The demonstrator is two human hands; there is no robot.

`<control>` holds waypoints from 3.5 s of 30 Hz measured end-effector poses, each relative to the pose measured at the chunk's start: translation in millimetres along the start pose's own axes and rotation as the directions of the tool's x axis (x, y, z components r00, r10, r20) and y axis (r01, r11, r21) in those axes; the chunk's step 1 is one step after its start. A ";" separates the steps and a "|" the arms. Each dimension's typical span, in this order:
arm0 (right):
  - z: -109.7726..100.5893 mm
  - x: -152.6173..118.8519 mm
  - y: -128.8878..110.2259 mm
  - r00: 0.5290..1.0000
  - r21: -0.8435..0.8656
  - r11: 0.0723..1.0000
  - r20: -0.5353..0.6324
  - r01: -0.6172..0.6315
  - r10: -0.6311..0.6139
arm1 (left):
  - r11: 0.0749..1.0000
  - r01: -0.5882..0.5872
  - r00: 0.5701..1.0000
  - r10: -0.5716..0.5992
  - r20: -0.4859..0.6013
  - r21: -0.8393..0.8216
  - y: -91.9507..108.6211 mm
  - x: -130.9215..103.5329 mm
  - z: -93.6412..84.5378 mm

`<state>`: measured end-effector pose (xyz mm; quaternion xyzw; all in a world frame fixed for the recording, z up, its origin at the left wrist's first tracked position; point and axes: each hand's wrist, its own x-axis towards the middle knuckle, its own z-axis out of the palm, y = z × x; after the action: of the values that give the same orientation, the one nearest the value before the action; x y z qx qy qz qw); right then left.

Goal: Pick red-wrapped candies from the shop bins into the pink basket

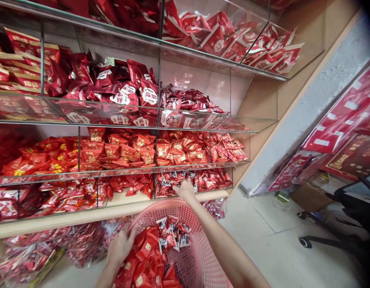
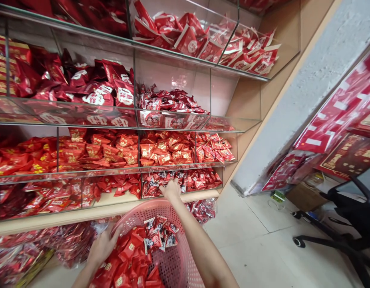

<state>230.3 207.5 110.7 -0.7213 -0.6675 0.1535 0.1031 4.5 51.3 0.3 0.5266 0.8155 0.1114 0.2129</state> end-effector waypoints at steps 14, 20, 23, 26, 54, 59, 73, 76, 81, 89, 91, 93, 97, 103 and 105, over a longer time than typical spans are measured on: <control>9.0 -56.0 30.9 0.873 0.221 0.855 0.024 0.470 -0.486 | 1.000 0.007 1.000 -0.007 -0.009 0.001 5.0 -2.7 -3.0; 46.4 -71.3 40.1 0.759 0.001 0.792 0.286 0.611 -0.585 | 1.000 0.002 1.000 -0.002 -0.022 0.025 3.3 -1.4 -1.4; 60.4 -67.3 37.4 0.750 -0.105 0.765 0.322 0.635 -0.578 | 0.999 0.000 1.000 0.001 -0.011 0.042 2.7 -1.0 -1.2; 70.1 -63.4 32.0 0.733 -0.161 0.727 0.315 0.667 -0.603 | 1.000 -0.007 1.000 0.007 -0.006 0.029 2.6 -0.8 -1.1; 35.6 -33.5 36.1 0.823 -0.126 0.898 -0.362 0.421 -0.437 | 1.000 0.017 1.000 -0.017 0.008 0.014 2.0 -0.6 0.8; 25.4 -5.2 31.6 0.924 -0.096 0.989 -0.358 0.109 -0.136 | 1.000 0.014 1.000 -0.014 0.014 0.021 0.0 0.0 1.9; 11.2 5.6 27.7 0.992 0.018 1.000 -0.128 0.014 -0.012 | 0.999 0.024 1.000 -0.024 0.000 0.026 1.7 -0.5 0.1; 1.6 2.4 31.1 0.997 0.056 0.998 -0.072 0.025 -0.021 | 0.999 0.022 1.000 -0.022 0.009 0.023 1.3 -0.8 0.7; -16.0 -10.2 37.0 0.990 0.134 0.981 -0.044 0.138 -0.133 | 1.000 0.012 1.000 -0.013 0.020 0.019 0.4 -1.2 0.2; 6.3 -51.8 64.1 0.805 0.246 0.820 0.185 0.517 -0.564 | 1.000 -0.008 1.000 0.008 0.005 0.008 -1.9 2.6 2.5; 20.9 -58.5 69.6 0.803 0.149 0.850 0.279 0.506 -0.527 | 1.000 -0.007 1.000 0.007 0.008 0.017 -1.8 2.0 2.5; 34.4 -62.4 73.3 0.826 0.046 0.879 0.322 0.474 -0.463 | 1.000 -0.007 1.000 0.007 0.009 0.025 -1.5 1.2 1.9; 55.2 -66.2 77.3 0.846 -0.030 0.882 0.297 0.471 -0.442 | 1.000 -0.002 1.000 0.002 0.000 0.012 -1.7 1.3 1.8; 61.4 -68.2 77.8 0.867 -0.051 0.884 0.231 0.464 -0.442 | 1.000 0.000 1.000 0.000 -0.016 0.004 -3.0 2.5 3.6; 51.9 -65.3 74.1 0.873 -0.003 0.885 0.166 0.466 -0.459 | 1.000 -0.005 1.000 0.005 -0.011 0.007 -2.1 1.9 3.1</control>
<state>276.6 133.2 41.7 -0.5281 -0.8298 0.1675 0.0671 3.6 52.0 -3.8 0.5286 0.8158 0.1121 0.2062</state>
